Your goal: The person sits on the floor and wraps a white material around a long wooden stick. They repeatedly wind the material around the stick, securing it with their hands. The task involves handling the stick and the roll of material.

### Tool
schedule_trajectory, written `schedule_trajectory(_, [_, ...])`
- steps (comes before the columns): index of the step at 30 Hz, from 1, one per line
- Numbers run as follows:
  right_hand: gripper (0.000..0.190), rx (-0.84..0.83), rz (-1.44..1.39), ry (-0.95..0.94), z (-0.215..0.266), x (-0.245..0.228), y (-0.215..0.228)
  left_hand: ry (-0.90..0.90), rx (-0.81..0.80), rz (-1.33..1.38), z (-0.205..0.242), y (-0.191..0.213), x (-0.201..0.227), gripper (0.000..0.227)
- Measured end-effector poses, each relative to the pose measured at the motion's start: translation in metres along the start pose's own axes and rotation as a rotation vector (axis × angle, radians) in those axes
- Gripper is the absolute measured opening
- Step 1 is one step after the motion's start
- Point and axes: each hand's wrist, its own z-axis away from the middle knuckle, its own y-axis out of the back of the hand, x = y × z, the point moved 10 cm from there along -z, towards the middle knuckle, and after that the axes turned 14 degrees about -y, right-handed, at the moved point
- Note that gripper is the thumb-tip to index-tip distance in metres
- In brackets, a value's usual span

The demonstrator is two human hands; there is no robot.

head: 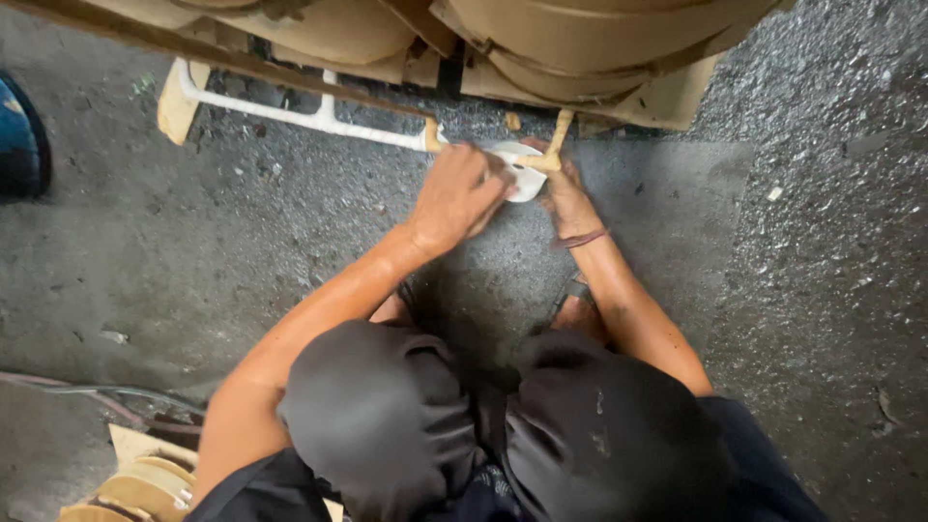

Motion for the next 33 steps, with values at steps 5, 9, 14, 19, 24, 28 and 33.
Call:
schedule_trajectory(5, [0.038, 0.099, -0.055, -0.115, 0.008, 0.024, 0.01, 0.207, -0.003, 0.085, 0.019, -0.002, -0.004, 0.043])
schedule_trajectory(9, [0.04, 0.041, -0.145, -0.203, 0.016, 0.037, -0.003, -0.032, -0.152, -0.193, 0.006, -0.008, 0.009, 0.047])
schedule_trajectory(14, [0.043, 0.097, -0.119, -0.207, 0.023, 0.032, -0.008, -0.095, -0.352, -0.181, -0.001, -0.031, 0.018, 0.064])
schedule_trajectory(19, [0.062, 0.261, 0.294, -0.129, 0.046, 0.016, 0.007, 0.095, -0.28, 0.051, -0.002, -0.035, 0.013, 0.057])
schedule_trajectory(24, [0.074, 0.341, 0.544, 0.115, 0.086, 0.003, 0.024, 0.173, -0.116, 0.264, -0.01, -0.043, 0.024, 0.044])
schedule_trajectory(28, [0.053, 0.281, 0.334, 0.313, 0.105, 0.004, 0.024, 0.447, 0.187, 0.511, 0.005, -0.045, 0.014, 0.035])
schedule_trajectory(33, [0.031, 0.44, 0.451, 0.155, 0.113, 0.001, 0.028, 0.787, 0.018, 1.05, 0.043, -0.109, 0.016, 0.04])
